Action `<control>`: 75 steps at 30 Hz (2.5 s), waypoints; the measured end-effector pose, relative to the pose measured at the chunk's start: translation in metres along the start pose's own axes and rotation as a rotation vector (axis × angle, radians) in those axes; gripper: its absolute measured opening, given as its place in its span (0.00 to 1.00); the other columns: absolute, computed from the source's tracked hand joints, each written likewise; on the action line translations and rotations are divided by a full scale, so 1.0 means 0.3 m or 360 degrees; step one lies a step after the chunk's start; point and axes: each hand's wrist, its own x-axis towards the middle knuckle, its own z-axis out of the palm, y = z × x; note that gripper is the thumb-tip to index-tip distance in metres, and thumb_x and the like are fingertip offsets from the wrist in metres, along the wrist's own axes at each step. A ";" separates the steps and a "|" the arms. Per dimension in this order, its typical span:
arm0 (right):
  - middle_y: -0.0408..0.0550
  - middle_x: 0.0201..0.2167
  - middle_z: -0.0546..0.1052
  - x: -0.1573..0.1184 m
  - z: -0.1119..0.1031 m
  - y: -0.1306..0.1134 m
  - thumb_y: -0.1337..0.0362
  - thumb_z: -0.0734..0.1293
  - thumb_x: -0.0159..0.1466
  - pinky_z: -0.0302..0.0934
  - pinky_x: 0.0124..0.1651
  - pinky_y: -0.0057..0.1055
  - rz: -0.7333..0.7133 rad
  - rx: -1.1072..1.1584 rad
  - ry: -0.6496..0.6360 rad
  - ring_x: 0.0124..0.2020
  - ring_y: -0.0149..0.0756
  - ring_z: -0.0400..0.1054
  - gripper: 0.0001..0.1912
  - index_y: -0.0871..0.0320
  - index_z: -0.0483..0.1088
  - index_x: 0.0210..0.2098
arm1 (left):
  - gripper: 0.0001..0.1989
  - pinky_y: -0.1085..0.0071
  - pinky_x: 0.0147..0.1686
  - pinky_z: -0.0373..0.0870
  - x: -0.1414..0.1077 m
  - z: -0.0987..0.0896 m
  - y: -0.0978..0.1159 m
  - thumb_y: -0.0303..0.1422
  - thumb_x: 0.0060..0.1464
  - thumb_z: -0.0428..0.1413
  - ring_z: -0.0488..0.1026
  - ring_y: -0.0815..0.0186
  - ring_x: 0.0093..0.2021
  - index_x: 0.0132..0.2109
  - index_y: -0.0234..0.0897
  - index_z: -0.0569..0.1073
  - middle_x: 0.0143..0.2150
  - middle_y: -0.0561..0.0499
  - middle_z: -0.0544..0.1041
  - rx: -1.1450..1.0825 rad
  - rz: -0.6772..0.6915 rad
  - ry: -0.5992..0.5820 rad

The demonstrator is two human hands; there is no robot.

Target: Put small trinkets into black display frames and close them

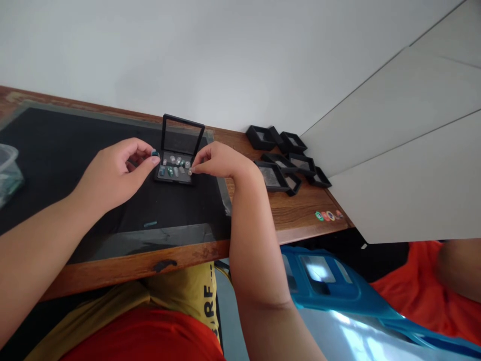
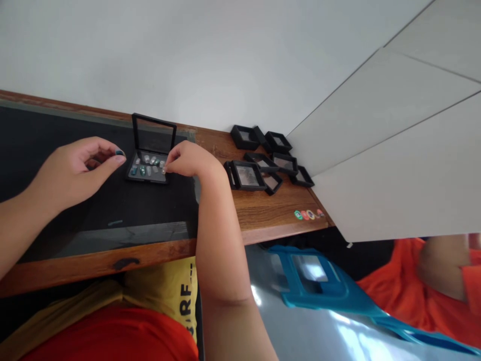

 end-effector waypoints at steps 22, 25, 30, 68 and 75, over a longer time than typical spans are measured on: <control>0.45 0.32 0.80 -0.023 0.005 -0.032 0.71 0.73 0.63 0.57 0.37 0.30 -0.0062 -0.0100 0.0073 0.32 0.31 0.68 0.11 0.59 0.86 0.45 | 0.16 0.62 0.40 0.75 -0.001 0.003 -0.001 0.50 0.60 0.59 0.78 0.55 0.41 0.45 0.46 0.81 0.44 0.47 0.84 0.0044 -0.0038 -0.0059; 0.45 0.32 0.80 -0.017 0.019 -0.042 0.71 0.74 0.64 0.58 0.38 0.30 -0.0088 -0.0093 0.0066 0.32 0.31 0.69 0.10 0.59 0.86 0.43 | 0.16 0.61 0.39 0.75 -0.001 0.002 -0.001 0.50 0.60 0.59 0.78 0.56 0.39 0.45 0.46 0.80 0.44 0.47 0.84 0.0055 -0.0044 -0.0072; 0.47 0.33 0.82 -0.014 0.035 -0.063 0.70 0.74 0.65 0.60 0.42 0.31 -0.0075 -0.0138 0.0015 0.35 0.33 0.72 0.09 0.57 0.87 0.43 | 0.16 0.62 0.39 0.74 -0.001 0.000 0.004 0.49 0.60 0.58 0.76 0.57 0.37 0.45 0.46 0.80 0.43 0.47 0.84 0.0062 -0.0037 -0.0071; 0.46 0.33 0.81 -0.035 0.024 -0.061 0.69 0.78 0.62 0.58 0.40 0.34 0.0064 -0.0190 0.0121 0.34 0.35 0.70 0.06 0.57 0.85 0.39 | 0.17 0.63 0.37 0.71 -0.003 -0.002 0.010 0.51 0.58 0.60 0.75 0.57 0.36 0.44 0.45 0.81 0.40 0.48 0.82 0.0025 -0.0054 -0.0058; 0.43 0.32 0.76 -0.023 0.035 -0.058 0.67 0.77 0.62 0.56 0.39 0.32 -0.0347 0.0069 0.0316 0.34 0.33 0.66 0.14 0.59 0.82 0.48 | 0.16 0.64 0.37 0.72 -0.003 -0.007 0.020 0.49 0.59 0.59 0.74 0.59 0.34 0.44 0.44 0.80 0.38 0.48 0.81 0.0041 -0.0046 -0.0079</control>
